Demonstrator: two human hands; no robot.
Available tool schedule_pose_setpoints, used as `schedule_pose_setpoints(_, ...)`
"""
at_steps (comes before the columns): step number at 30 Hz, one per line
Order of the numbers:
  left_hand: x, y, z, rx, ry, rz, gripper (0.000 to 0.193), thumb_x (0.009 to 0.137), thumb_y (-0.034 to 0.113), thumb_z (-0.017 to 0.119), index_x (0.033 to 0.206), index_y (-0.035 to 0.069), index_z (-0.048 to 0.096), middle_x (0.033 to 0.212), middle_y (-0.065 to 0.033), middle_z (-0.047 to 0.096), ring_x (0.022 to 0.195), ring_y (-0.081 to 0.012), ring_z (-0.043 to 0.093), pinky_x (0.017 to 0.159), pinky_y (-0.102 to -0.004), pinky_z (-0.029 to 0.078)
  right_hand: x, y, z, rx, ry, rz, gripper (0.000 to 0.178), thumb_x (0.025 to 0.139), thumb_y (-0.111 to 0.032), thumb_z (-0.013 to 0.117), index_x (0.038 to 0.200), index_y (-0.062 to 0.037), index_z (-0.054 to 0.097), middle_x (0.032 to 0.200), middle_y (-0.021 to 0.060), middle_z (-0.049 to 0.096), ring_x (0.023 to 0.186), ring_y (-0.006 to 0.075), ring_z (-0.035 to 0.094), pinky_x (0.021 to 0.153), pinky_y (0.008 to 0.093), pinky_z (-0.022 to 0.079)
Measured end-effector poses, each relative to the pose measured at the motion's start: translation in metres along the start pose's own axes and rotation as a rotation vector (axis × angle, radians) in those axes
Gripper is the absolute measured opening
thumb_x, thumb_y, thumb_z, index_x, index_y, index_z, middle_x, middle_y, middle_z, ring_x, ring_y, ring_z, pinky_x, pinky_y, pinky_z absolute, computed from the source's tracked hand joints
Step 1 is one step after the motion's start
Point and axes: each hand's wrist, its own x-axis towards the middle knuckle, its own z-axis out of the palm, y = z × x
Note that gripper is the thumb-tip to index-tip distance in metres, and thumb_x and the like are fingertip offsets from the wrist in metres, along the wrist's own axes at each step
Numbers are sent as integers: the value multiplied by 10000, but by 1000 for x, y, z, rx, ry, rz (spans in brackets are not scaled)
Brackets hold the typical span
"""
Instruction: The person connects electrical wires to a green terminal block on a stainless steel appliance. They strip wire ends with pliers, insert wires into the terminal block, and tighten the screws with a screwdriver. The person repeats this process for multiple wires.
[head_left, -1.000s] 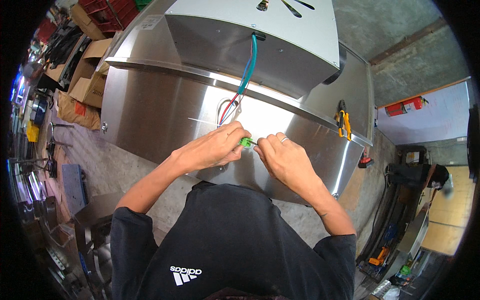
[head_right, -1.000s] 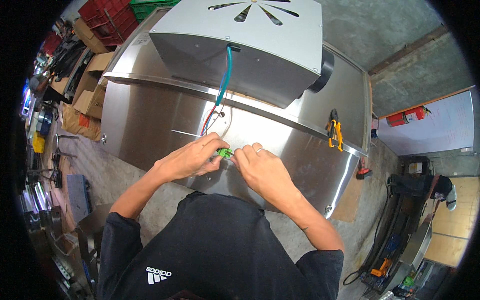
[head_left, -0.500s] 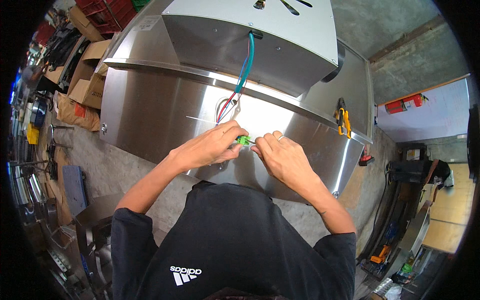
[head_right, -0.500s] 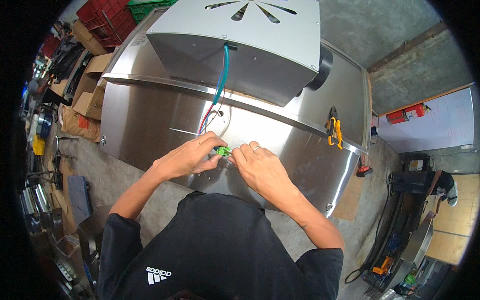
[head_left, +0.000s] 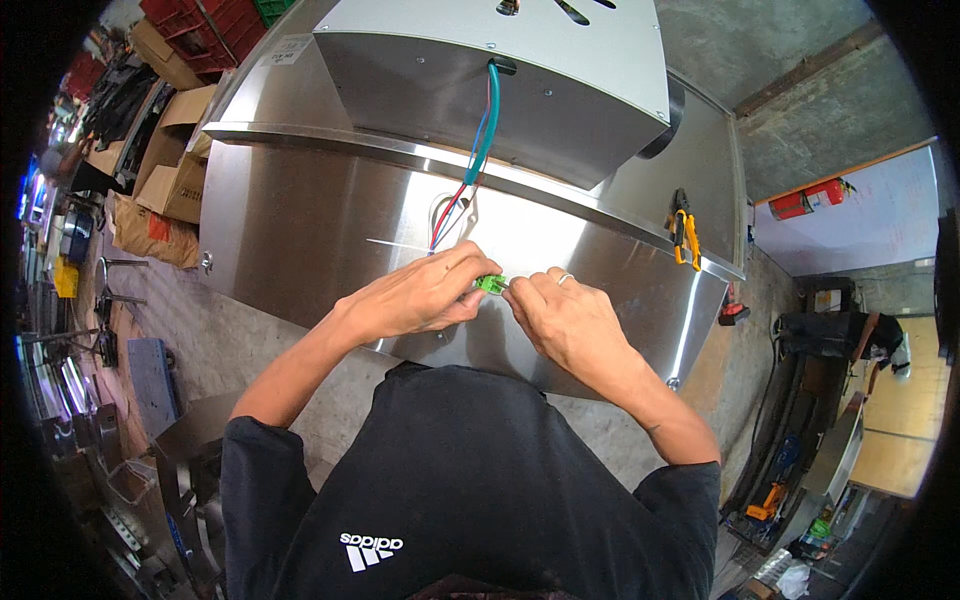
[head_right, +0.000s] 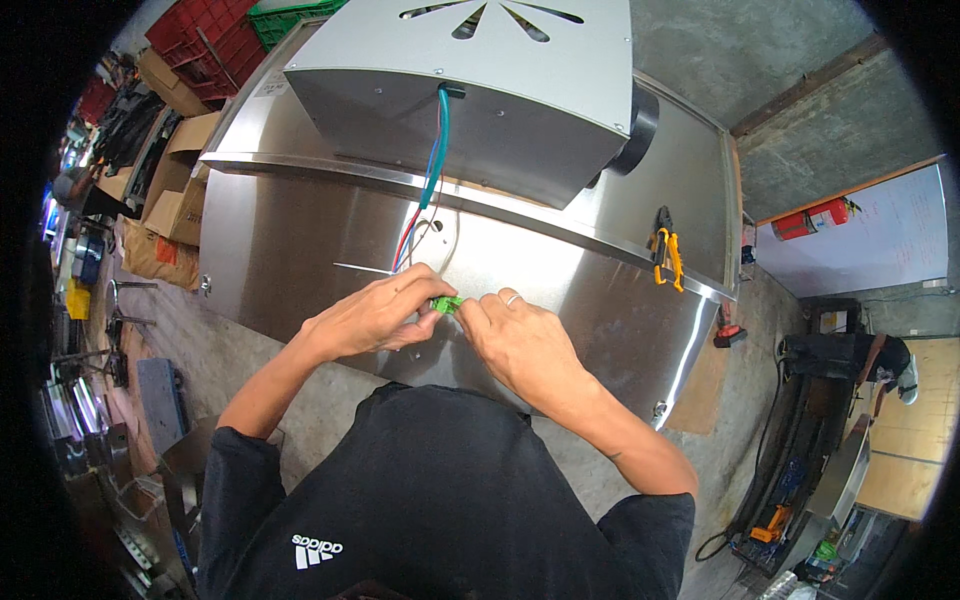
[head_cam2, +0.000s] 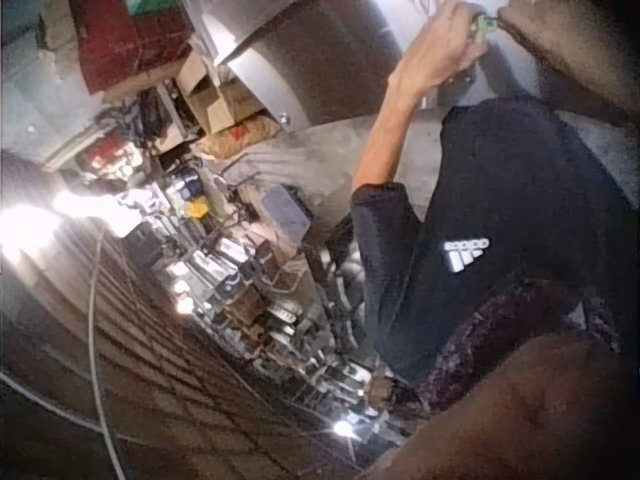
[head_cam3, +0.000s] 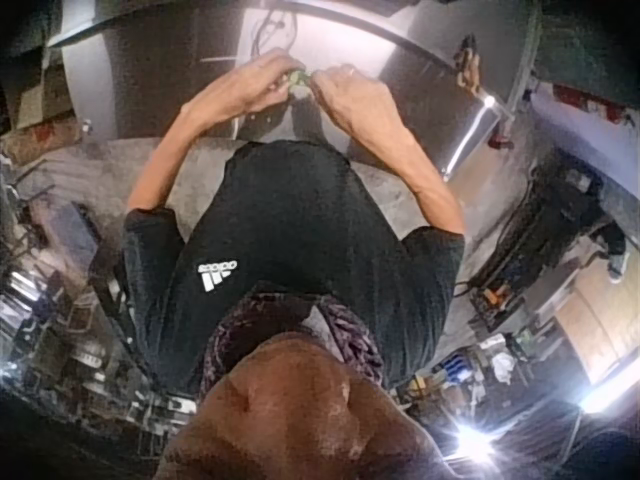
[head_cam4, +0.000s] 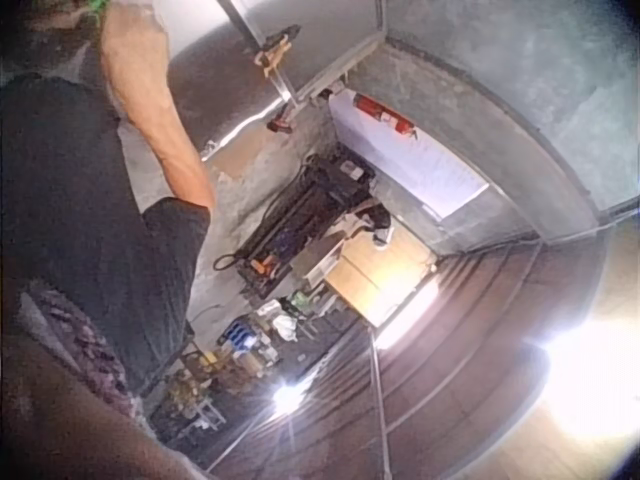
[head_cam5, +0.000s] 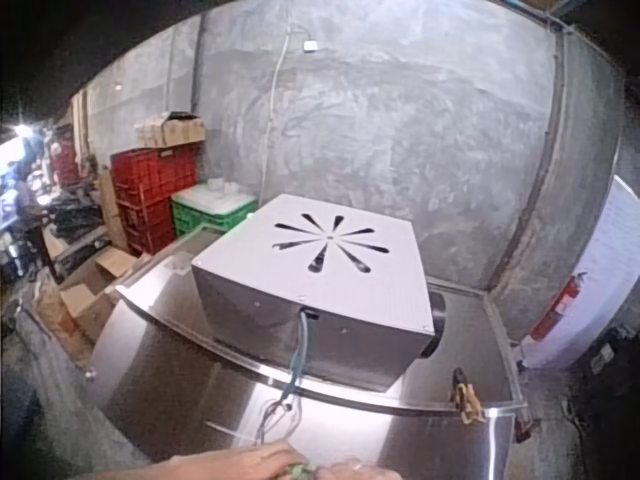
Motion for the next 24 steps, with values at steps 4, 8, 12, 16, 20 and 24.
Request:
schedule_pose_setpoints(4, 3, 5, -1, -8, -8, -7, 300, 1048, 109, 675, 1323, -4, 636, 1179, -136, 650, 977, -282, 718, 875, -438, 617, 1, -2, -6, 24, -4, 14, 157, 976, -102, 710, 1080, -7, 640, 907, 114, 648, 880, 276, 720, 704, 393, 651)
schedule_pose_setpoints(8, 3, 10, -1, -25, -48, -45, 305, 1054, 110, 665, 1328, -16, 619, 1193, -148, 641, 971, -292, 725, 875, -444, 622, 3, 1, -5, -91, 108, -96, 145, 1032, -157, 723, 1041, -58, 617, 815, 80, 608, 766, 241, 674, 622, 396, 590)
schedule_pose_setpoints(12, 3, 6, 2, -23, 36, 44, 310, 1049, 94, 670, 1329, -23, 609, 1194, -154, 638, 969, -301, 729, 879, -447, 629, 0, -3, -1, 44, 74, 9, 163, 1079, -168, 687, 1019, -45, 597, 780, 108, 653, 711, 269, 701, 584, 418, 576)
schedule_pose_setpoints(16, 3, 5, 4, 9, 62, 92, 318, 1045, 88, 667, 1333, -27, 601, 1202, -161, 638, 983, -318, 732, 892, -455, 628, 2, -2, -2, 203, -4, 121, 208, 1126, -194, 643, 1005, -34, 589, 681, 148, 651, 613, 310, 700, 542, 442, 534)
schedule_pose_setpoints(20, 3, 8, 3, 50, -30, 16, 323, 1036, 81, 678, 1335, -18, 604, 1224, -166, 638, 1004, -327, 737, 896, -467, 622, 3, 0, 3, 309, -47, 206, 218, 1147, -206, 610, 1029, -22, 603, 617, 163, 626, 559, 372, 671, 554, 485, 513)
schedule_pose_setpoints(24, 10, 8, -6, -96, 3, -105, 326, 1029, 89, 707, 1336, -3, 649, 1211, -162, 674, 1009, -310, 734, 905, -436, 617, 9, 12, -2, 602, -122, 426, 259, 1184, -248, 559, 1154, 2, 618, 793, 176, 700, 694, 314, 696, 694, 443, 551)
